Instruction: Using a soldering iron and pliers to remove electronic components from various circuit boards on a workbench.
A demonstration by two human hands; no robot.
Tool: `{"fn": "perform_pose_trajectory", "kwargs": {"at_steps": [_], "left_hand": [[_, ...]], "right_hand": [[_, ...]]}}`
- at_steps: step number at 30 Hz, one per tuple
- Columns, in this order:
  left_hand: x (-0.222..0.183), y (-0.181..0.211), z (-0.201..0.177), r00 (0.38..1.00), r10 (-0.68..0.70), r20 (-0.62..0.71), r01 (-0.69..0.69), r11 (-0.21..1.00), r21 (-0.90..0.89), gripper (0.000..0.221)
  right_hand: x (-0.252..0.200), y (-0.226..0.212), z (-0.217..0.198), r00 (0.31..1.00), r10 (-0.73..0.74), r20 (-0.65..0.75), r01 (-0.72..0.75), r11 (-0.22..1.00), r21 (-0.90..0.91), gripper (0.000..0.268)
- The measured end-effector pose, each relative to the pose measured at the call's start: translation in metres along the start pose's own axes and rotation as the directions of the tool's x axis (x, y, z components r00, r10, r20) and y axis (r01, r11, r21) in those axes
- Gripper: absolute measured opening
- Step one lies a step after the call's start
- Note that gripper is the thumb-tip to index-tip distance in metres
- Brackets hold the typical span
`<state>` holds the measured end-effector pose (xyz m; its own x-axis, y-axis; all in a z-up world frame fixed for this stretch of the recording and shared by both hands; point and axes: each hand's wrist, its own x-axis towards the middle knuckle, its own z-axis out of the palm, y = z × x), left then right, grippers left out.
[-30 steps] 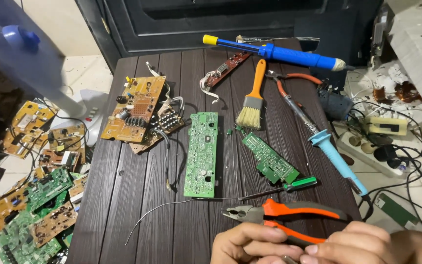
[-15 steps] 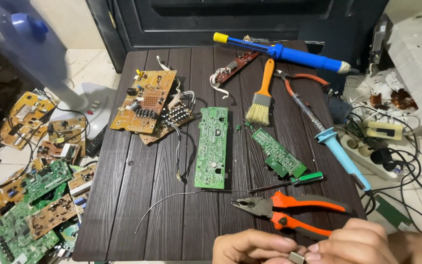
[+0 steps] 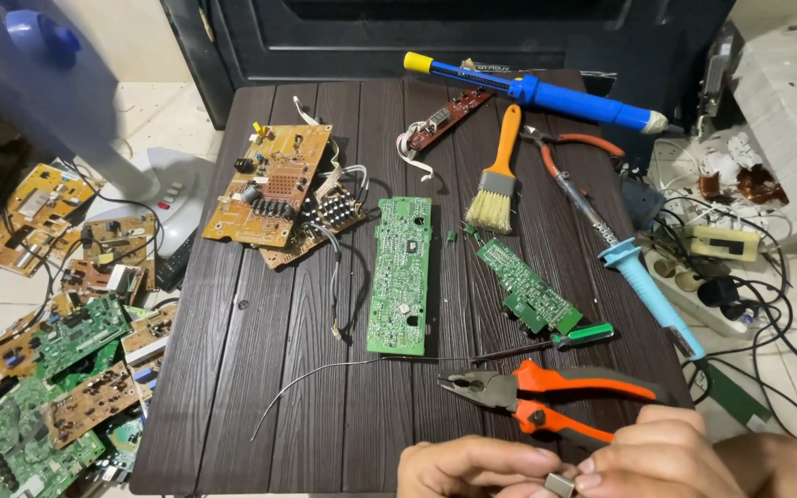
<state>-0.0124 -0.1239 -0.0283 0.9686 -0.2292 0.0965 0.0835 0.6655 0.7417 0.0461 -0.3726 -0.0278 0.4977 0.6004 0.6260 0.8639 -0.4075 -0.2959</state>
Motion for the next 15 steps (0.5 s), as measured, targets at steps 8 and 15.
{"fn": "perform_pose_trajectory", "kwargs": {"at_steps": [8, 15], "left_hand": [[0.004, 0.000, 0.001, 0.999, 0.028, -0.015, -0.027, 0.999, 0.020, 0.019], [0.005, -0.003, -0.002, 0.999, 0.025, -0.027, -0.024, 0.999, 0.048, 0.018]], "right_hand": [[0.020, -0.028, 0.006, 0.981, 0.140, -0.136, -0.154, 0.983, -0.102, 0.009], [0.024, -0.033, 0.010, 0.970, 0.169, -0.175, -0.192, 0.974, -0.121, 0.009]]}}
